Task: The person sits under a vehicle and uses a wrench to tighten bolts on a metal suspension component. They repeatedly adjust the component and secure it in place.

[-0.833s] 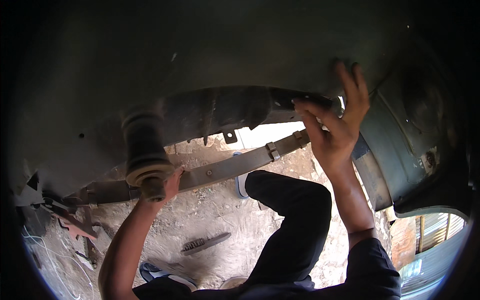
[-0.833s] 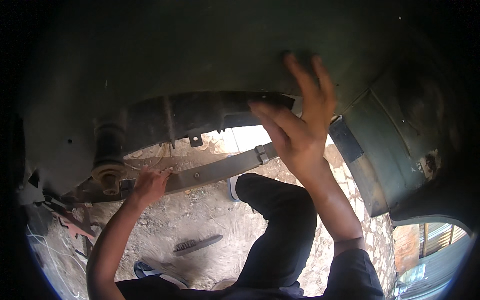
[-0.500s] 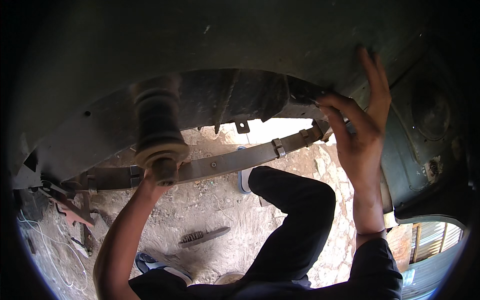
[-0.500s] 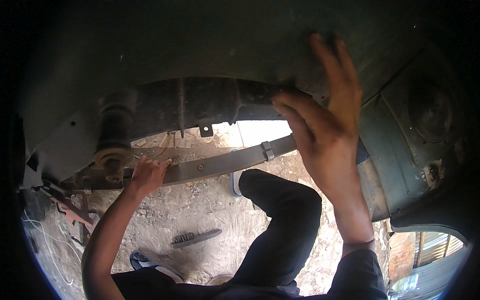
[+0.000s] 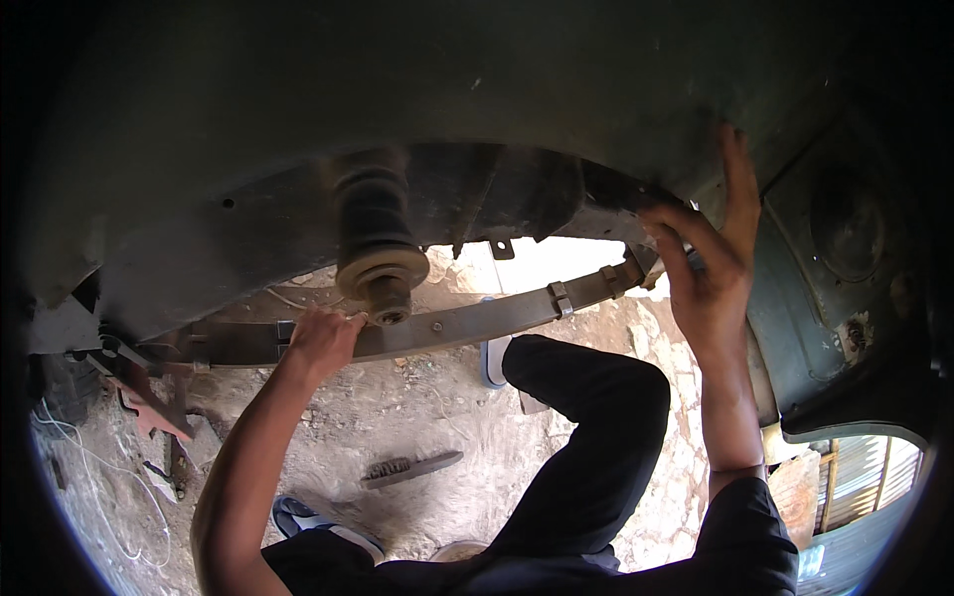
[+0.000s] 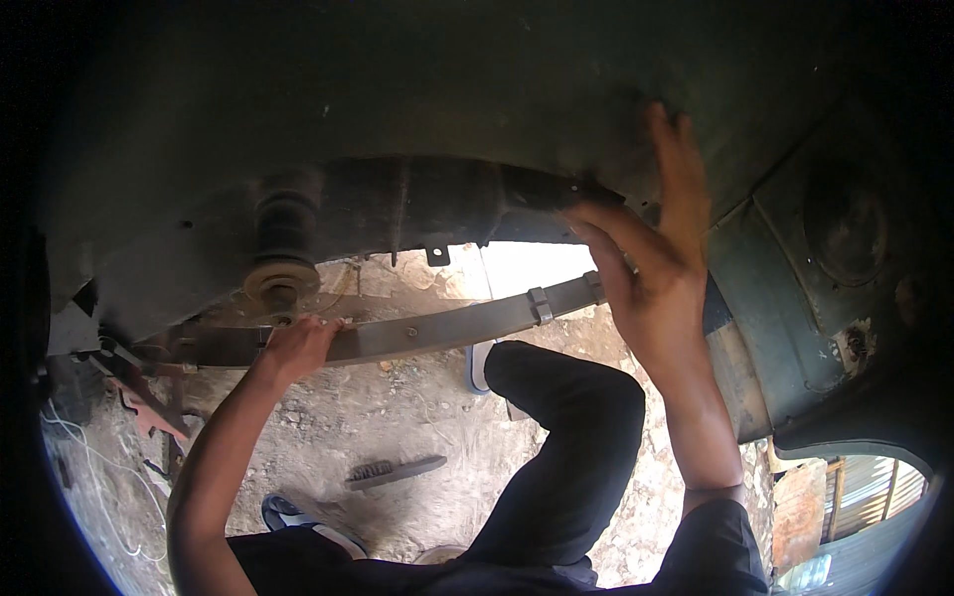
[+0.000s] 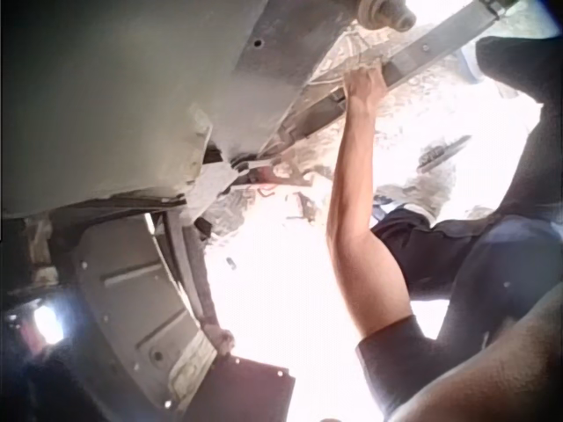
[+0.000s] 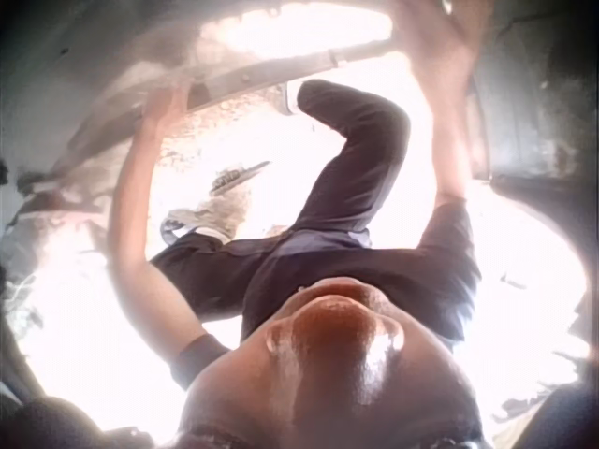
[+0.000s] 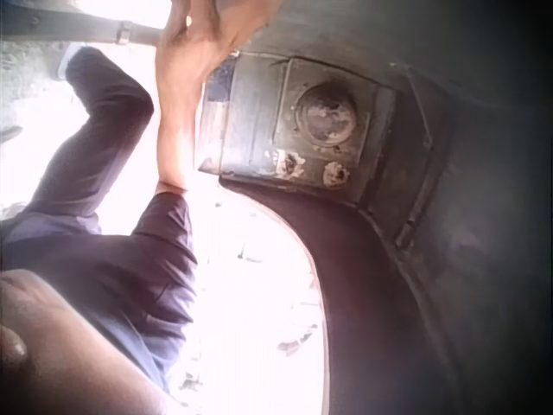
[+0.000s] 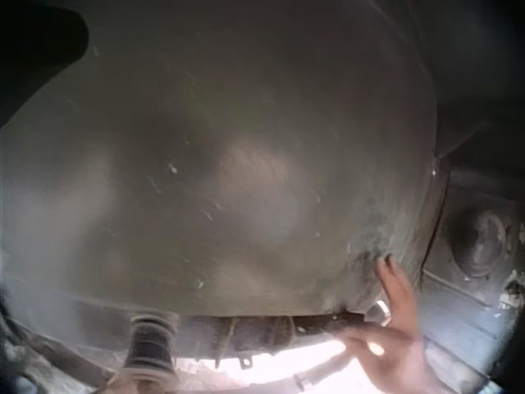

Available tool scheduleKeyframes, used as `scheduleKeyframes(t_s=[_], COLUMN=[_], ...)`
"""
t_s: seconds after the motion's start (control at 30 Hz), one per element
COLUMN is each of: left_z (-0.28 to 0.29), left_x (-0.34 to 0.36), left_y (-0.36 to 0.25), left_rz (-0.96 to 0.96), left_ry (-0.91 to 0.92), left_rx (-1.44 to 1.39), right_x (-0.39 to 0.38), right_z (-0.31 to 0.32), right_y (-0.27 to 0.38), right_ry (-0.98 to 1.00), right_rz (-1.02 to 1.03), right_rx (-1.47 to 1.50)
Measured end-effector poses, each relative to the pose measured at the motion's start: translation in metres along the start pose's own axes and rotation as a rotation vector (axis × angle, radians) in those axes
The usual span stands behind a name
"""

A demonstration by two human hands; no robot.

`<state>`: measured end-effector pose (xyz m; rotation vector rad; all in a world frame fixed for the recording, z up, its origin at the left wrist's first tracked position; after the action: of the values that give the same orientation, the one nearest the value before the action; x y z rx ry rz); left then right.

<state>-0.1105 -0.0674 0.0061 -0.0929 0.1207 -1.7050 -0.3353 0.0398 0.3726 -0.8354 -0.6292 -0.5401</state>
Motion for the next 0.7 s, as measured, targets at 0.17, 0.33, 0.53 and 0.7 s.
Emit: scheduleKeyframes(t_s=[0.17,0.33,0.53,0.7], left_z=[0.006,0.005,0.006,0.024], left_x=[-0.002,-0.008,-0.006,-0.012], left_y=[0.003,0.035,0.037,0.039], left_rz=[-0.141,-0.137,-0.153,-0.2], left_ry=[-0.011,-0.012,0.015,-0.121], left_rx=[0.034,0.012,-0.013,0.015], right_x=[0.005,-0.002,0.0,-0.015], right_z=[-0.005,-0.002,-0.008,-0.008], right_y=[0.004,-0.004,0.001,-0.019], right_ry=[-0.069,-0.022,-0.093,-0.123], right_rz=[0.029,-0.118,-0.048,-0.182], right_rx=[0.011,0.12,0.112,0.373])
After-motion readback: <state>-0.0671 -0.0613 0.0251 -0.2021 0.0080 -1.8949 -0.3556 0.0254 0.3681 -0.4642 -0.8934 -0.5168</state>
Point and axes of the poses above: each hand's wrist, its own x-axis towards the middle knuckle, its own z-axis out of the back of the hand, y = z × x, the point moved 10 cm from there along x, towards the middle knuckle, and after that the axes turned 9 degrees about z, right-handed, at the moved point
